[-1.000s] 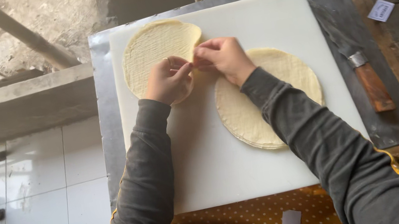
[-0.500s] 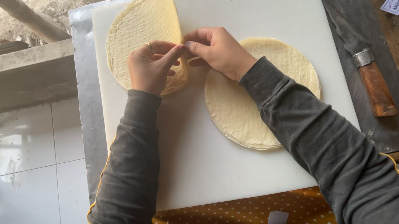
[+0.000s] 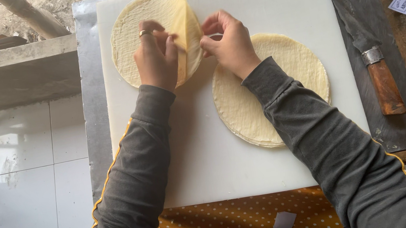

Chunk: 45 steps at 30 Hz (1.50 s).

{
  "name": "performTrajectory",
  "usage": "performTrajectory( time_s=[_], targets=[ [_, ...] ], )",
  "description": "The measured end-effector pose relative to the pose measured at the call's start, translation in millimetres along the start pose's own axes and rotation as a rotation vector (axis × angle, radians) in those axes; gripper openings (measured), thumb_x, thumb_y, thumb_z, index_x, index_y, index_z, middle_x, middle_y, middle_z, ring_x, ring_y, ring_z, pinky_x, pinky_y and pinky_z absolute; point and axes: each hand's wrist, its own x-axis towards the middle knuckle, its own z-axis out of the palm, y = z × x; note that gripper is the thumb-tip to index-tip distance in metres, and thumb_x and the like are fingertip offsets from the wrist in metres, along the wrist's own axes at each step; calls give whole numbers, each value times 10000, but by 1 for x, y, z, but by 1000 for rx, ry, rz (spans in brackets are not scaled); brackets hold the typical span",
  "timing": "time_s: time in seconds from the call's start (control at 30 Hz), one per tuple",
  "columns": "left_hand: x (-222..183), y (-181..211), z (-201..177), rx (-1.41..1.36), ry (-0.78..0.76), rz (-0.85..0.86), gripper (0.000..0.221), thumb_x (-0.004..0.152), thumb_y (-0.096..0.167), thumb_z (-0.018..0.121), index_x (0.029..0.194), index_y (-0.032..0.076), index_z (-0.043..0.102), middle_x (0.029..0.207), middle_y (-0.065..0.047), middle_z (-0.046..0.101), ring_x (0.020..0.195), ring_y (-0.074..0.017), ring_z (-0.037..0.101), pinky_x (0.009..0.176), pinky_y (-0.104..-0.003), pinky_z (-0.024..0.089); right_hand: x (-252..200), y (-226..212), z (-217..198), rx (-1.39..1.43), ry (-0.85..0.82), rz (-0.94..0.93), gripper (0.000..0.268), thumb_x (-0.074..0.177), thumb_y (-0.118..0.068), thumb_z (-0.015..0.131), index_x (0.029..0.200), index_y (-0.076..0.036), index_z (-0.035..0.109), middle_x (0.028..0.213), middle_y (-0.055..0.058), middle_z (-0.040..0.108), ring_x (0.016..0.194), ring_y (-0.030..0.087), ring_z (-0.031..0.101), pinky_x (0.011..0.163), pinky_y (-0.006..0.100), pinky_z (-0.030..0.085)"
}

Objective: The person repeatedly picks up thin, round dough sheets from a stack on a white cutting board, separates them by hand, and places them into a second stack. The person handles the sheets one at a time, ensuring they do not stick together.

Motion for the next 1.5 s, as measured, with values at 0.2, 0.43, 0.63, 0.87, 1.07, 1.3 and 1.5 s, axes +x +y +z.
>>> performTrajectory(
  time_s=[0.2, 0.43, 0.63, 0.87, 1.07, 1.3, 1.5],
  targets=[
    [3, -2, -4, 115, -5, 203, 127, 817, -2, 728, 928, 50, 760, 923, -117, 728, 782, -211, 725, 700, -336, 579, -9, -2, 3, -231, -41, -244, 476, 871, 29, 623, 1288, -185, 705, 1143, 71, 763, 718, 77, 690, 661, 212, 594],
    [4, -13, -7, 219, -15, 213, 235, 831, -61, 677, 967, 112, 759, 1070, -140, 700, 968, -238, 710, 838, -334, 603, -6, -2, 4, -392, 105, -57, 140, 898, -227, 855, 956, -110, 802, 894, 69, 824, 751, 91, 762, 716, 232, 613],
    [12, -24, -28, 440, -123, 473, 442, 867, -74, 659, 1220, 160, 787, 1171, -94, 772, 1036, -293, 709, 890, -380, 576, -10, -6, 4, -499, 23, -367, 396, 846, -15, 698, 1221, -106, 785, 1155, 141, 740, 802, 191, 694, 749, 296, 597],
    [12, -26, -21, 254, -62, 74, 151, 815, 80, 822, 953, 88, 761, 1022, -134, 755, 893, -244, 749, 807, -338, 607, -9, -6, 2, -441, 129, -221, 178, 864, -132, 839, 1038, -127, 801, 996, 85, 814, 864, 166, 796, 828, 290, 631],
    [24, -43, -42, 394, -220, 405, 412, 867, -113, 601, 1134, 130, 801, 1155, -176, 745, 929, -270, 732, 843, -344, 592, -2, 0, -3, -491, 123, -340, 222, 877, -58, 767, 1089, -103, 815, 1042, 100, 794, 907, 181, 782, 843, 291, 628],
    [38, -88, -109, -302, -209, -270, 381, 937, -81, 589, 1306, -23, 668, 1217, -102, 744, 956, -166, 704, 845, -282, 592, 8, 9, -19, -276, 194, -191, 278, 886, -56, 781, 1164, -47, 767, 1155, 112, 771, 1049, 184, 754, 936, 304, 599],
    [41, -139, -141, -654, 91, -417, 395, 895, -108, 661, 1289, -82, 654, 1207, -150, 729, 991, -176, 733, 820, -270, 626, 18, -9, -39, 76, 264, -173, 284, 893, -26, 788, 1173, -7, 746, 1161, 150, 772, 1033, 173, 752, 923, 304, 644]
  ],
)
